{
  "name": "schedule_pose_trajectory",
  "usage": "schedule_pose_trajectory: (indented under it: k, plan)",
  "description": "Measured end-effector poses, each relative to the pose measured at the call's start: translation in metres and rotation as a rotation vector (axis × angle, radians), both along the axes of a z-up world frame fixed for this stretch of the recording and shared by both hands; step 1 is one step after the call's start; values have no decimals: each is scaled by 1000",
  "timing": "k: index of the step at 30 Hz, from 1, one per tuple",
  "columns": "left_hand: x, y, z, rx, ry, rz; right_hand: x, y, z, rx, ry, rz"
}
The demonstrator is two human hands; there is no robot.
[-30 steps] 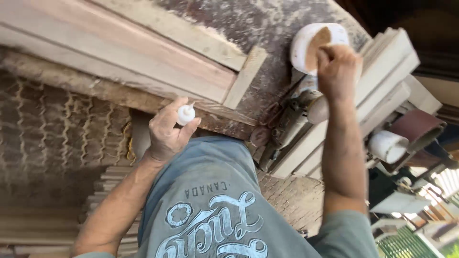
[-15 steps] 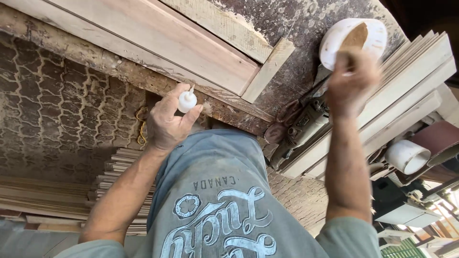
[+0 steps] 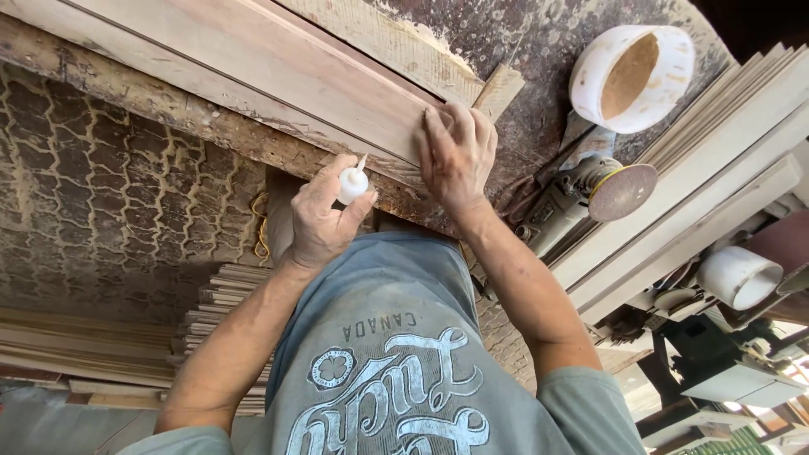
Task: Sanding wooden boards and applying glue for assembly at a workshop workbench.
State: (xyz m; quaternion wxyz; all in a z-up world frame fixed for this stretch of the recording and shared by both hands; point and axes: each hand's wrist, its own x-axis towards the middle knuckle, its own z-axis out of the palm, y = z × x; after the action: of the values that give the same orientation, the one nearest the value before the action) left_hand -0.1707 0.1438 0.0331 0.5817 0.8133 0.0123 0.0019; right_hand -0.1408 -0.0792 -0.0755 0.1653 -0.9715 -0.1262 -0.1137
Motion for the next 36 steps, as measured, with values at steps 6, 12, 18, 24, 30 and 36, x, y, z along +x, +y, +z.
schedule_pose_trajectory:
  k: [6,12,18,24,30,36]
  plan:
    - [2,-4,-12,14,10,-24,-30,27,5,-158,323,-1]
    - [8,-6,-29,165,20,-66,-43,29,12,-195,454,20]
    - [28,-5,-2,181,69,-110,-22,40,22,-179,562,51]
    - [11,-3,-59,237,102,-225,-50,8,1,-165,565,4]
    - [31,-21,-50,459,137,-319,-81,-18,9,-114,567,36]
    - [44,-26,-39,494,261,-349,-84,-17,4,-86,537,17]
